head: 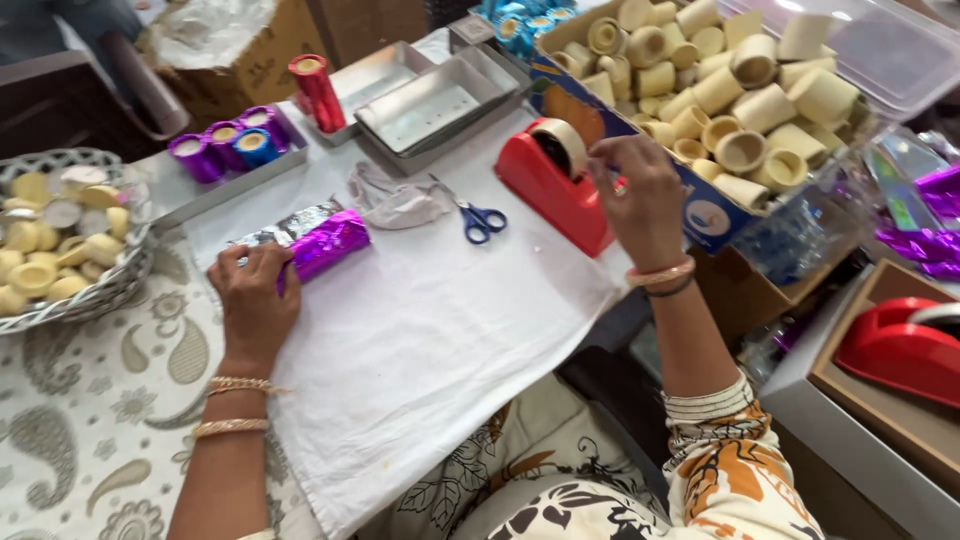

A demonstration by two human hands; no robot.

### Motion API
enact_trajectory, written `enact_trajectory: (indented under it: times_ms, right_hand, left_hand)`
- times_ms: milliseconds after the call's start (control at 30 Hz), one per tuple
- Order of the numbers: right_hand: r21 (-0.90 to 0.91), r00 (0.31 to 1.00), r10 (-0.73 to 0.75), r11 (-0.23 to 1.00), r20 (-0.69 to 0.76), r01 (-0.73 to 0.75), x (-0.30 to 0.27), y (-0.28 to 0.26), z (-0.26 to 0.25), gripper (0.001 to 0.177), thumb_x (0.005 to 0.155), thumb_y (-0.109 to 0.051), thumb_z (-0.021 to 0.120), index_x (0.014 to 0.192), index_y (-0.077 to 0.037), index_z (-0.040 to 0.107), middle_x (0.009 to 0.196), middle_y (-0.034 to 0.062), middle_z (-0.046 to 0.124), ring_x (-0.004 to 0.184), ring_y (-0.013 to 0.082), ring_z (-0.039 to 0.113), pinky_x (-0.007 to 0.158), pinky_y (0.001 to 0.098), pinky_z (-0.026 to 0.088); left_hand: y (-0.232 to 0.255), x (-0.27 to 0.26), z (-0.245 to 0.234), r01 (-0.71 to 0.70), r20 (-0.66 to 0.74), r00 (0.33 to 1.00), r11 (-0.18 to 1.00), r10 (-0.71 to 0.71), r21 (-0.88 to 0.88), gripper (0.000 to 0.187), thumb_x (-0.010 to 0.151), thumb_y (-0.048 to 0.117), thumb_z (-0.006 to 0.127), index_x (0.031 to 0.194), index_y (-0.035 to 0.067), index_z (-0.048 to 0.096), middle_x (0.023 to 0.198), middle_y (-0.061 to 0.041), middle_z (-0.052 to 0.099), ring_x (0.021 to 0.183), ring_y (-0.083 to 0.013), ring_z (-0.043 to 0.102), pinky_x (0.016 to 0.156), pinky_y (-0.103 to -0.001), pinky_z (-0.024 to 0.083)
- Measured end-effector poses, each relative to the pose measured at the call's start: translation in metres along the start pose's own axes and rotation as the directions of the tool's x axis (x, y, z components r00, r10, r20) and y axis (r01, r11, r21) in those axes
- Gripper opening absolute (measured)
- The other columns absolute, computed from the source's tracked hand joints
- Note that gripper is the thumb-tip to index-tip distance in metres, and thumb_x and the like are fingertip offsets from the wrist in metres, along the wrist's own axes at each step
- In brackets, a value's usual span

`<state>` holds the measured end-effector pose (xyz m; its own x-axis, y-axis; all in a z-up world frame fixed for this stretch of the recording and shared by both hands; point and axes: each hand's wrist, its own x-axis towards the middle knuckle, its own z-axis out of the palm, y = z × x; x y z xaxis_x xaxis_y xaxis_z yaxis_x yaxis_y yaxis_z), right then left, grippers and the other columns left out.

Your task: Wrapping small clay lamps with purple foil and securing them with tape.

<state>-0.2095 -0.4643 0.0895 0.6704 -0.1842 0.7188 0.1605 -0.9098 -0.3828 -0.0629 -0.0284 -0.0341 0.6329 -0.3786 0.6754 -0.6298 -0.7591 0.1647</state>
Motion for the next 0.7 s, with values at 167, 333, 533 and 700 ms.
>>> enact_trajectory:
  times_ms: [167, 333, 533, 700]
  right_hand:
    - [-0.262, 0.997, 0.056, 0.963, -0.045, -0.066, -0.021, 0.049, -0.024, 0.014, 0.099, -0.018, 0.073, 0.105, -0.006, 0.069, 0.103, 0.0119, 0.065, 0.097, 0.033, 0.065, 0.081, 0.0452, 0.053]
    - [-0.246, 0.985, 0.161, 0.959, 0.064, -0.141, -0.028, 0.071, -0.017, 0.017, 0.098, -0.024, 0.073, 0.1, -0.007, 0.071, 0.096, 0.0128, 0.066, 0.089, 0.0319, 0.066, 0.076, 0.0446, 0.053]
    - [-0.106, 0.952, 0.275, 0.959, 0.137, -0.262, -0.017, 0.064, -0.013, 0.021, 0.098, -0.025, 0.068, 0.106, -0.005, 0.069, 0.095, 0.0101, 0.067, 0.079, 0.025, 0.069, 0.071, 0.0406, 0.055]
    - [-0.138, 0.951, 0.235, 0.968, 0.2, -0.21, -0.008, 0.062, -0.004, 0.021, 0.1, -0.026, 0.067, 0.104, -0.006, 0.071, 0.096, 0.01, 0.066, 0.082, 0.0275, 0.069, 0.072, 0.0409, 0.055]
  left_hand:
    - [-0.007, -0.007, 0.005, -0.005, 0.013, 1.0, 1.0, 0.005, 0.016, 0.015, 0.097, 0.012, 0.072, 0.111, 0.009, 0.068, 0.111, -0.004, 0.071, 0.119, -0.0305, 0.054, 0.113, -0.047, 0.036]
    - [-0.01, -0.012, 0.006, 0.007, 0.012, 1.0, 1.0, -0.007, -0.004, 0.009, 0.102, 0.013, 0.071, 0.11, 0.011, 0.066, 0.116, 0.0, 0.072, 0.116, -0.0263, 0.054, 0.115, -0.043, 0.035]
    - [-0.015, -0.015, 0.01, 0.01, 0.012, 1.0, 1.0, -0.01, 0.015, 0.007, 0.104, 0.014, 0.071, 0.108, 0.012, 0.065, 0.118, 0.002, 0.072, 0.118, -0.0254, 0.053, 0.115, -0.041, 0.034]
    - [-0.016, -0.014, 0.01, 0.027, 0.023, 0.999, 0.999, -0.027, 0.021, 0.007, 0.103, 0.014, 0.07, 0.107, 0.012, 0.066, 0.117, 0.002, 0.072, 0.117, -0.0254, 0.053, 0.116, -0.042, 0.035]
